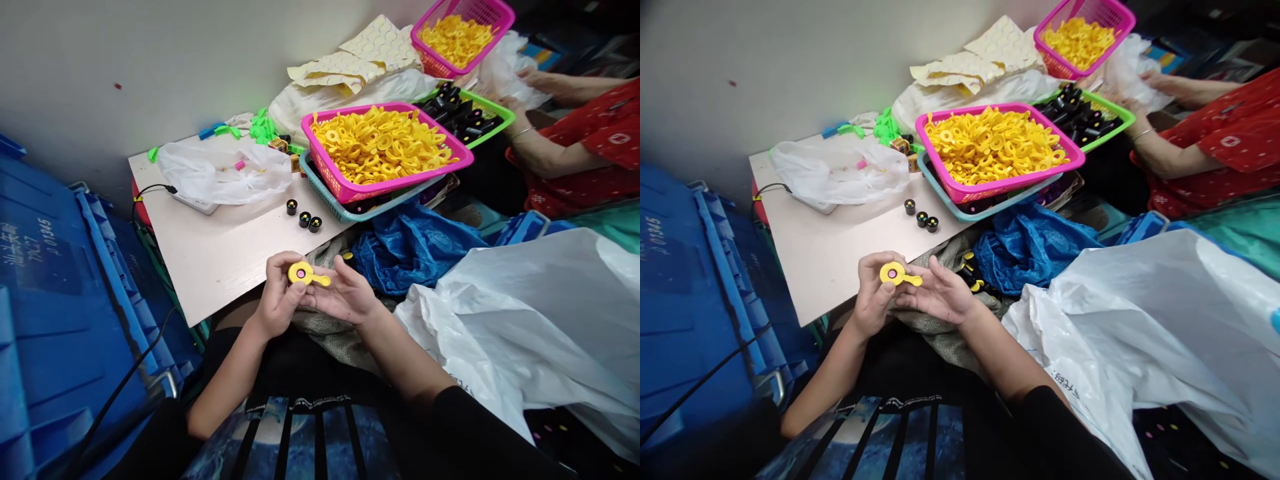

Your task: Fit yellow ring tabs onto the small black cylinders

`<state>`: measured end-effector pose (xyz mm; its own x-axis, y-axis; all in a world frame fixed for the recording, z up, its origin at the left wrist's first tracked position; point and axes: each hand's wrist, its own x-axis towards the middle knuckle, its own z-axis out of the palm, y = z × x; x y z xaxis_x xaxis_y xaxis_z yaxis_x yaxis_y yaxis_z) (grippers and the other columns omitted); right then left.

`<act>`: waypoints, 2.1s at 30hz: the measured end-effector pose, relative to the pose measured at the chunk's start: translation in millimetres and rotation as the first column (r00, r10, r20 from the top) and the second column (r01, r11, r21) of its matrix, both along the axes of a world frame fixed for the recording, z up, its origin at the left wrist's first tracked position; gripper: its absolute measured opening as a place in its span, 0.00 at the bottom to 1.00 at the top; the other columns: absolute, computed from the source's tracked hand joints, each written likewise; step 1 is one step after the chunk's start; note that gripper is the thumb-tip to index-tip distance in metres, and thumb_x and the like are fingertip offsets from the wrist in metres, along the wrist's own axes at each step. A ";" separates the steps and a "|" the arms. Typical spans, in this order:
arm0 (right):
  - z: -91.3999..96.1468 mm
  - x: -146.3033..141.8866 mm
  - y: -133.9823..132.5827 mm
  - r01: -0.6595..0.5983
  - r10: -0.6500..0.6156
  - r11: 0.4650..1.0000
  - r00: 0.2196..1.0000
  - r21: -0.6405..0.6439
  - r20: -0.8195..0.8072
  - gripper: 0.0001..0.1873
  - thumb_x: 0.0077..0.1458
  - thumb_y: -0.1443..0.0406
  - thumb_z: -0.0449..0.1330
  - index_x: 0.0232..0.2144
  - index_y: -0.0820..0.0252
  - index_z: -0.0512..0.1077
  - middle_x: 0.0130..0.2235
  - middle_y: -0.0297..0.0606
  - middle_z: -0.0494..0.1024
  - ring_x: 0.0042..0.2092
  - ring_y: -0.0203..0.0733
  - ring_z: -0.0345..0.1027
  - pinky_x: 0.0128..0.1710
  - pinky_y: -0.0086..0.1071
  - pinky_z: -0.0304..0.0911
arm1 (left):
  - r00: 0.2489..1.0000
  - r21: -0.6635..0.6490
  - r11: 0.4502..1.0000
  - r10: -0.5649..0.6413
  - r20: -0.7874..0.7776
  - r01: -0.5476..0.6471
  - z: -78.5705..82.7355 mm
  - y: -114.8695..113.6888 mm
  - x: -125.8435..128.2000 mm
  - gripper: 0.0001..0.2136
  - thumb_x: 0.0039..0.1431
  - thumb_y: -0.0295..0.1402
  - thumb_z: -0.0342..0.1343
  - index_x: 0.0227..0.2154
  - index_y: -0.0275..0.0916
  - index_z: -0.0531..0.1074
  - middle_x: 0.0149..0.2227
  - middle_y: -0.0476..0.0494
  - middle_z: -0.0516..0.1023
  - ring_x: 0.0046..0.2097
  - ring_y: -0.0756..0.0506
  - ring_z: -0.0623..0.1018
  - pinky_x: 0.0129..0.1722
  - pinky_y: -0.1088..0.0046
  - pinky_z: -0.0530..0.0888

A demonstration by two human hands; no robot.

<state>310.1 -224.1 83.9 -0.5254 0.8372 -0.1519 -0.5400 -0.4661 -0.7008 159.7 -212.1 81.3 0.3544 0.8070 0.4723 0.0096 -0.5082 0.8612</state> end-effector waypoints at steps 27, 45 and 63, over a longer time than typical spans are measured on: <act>-37.9 85.2 8.4 -0.098 -0.414 0.871 0.380 0.481 0.827 0.26 0.45 0.52 0.67 0.46 0.56 0.75 0.48 0.46 0.77 0.52 0.54 0.70 0.54 0.50 0.63 | 0.951 -0.125 0.975 0.145 -0.273 -0.185 -32.6 68.1 6.7 0.13 0.57 0.36 0.59 0.44 0.39 0.71 0.48 0.40 0.75 0.52 0.41 0.73 0.55 0.57 0.68; 60.8 115.9 235.8 -0.652 -0.485 0.754 -0.480 0.072 0.731 0.10 0.50 0.64 0.65 0.35 0.63 0.80 0.41 0.49 0.81 0.44 0.54 0.74 0.42 0.40 0.66 | 0.787 -0.081 0.927 0.262 -0.558 -0.366 -57.6 191.3 7.9 0.17 0.52 0.30 0.58 0.46 0.36 0.72 0.48 0.39 0.77 0.52 0.39 0.74 0.56 0.59 0.68; 66.3 93.1 124.1 0.375 -0.674 0.736 0.471 0.563 0.568 0.17 0.59 0.51 0.54 0.37 0.59 0.68 0.31 0.36 0.79 0.33 0.39 0.77 0.35 0.34 0.71 | 0.969 -0.503 0.837 -0.119 0.216 0.215 -11.8 37.7 12.4 0.20 0.60 0.41 0.54 0.53 0.42 0.65 0.47 0.41 0.71 0.46 0.45 0.76 0.44 0.66 0.75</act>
<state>403.2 -100.0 150.1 0.1877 0.9788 0.0815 0.1302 0.0574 -0.9898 172.0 -174.4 69.5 0.4600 0.8855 0.0659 -0.2037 0.0330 0.9785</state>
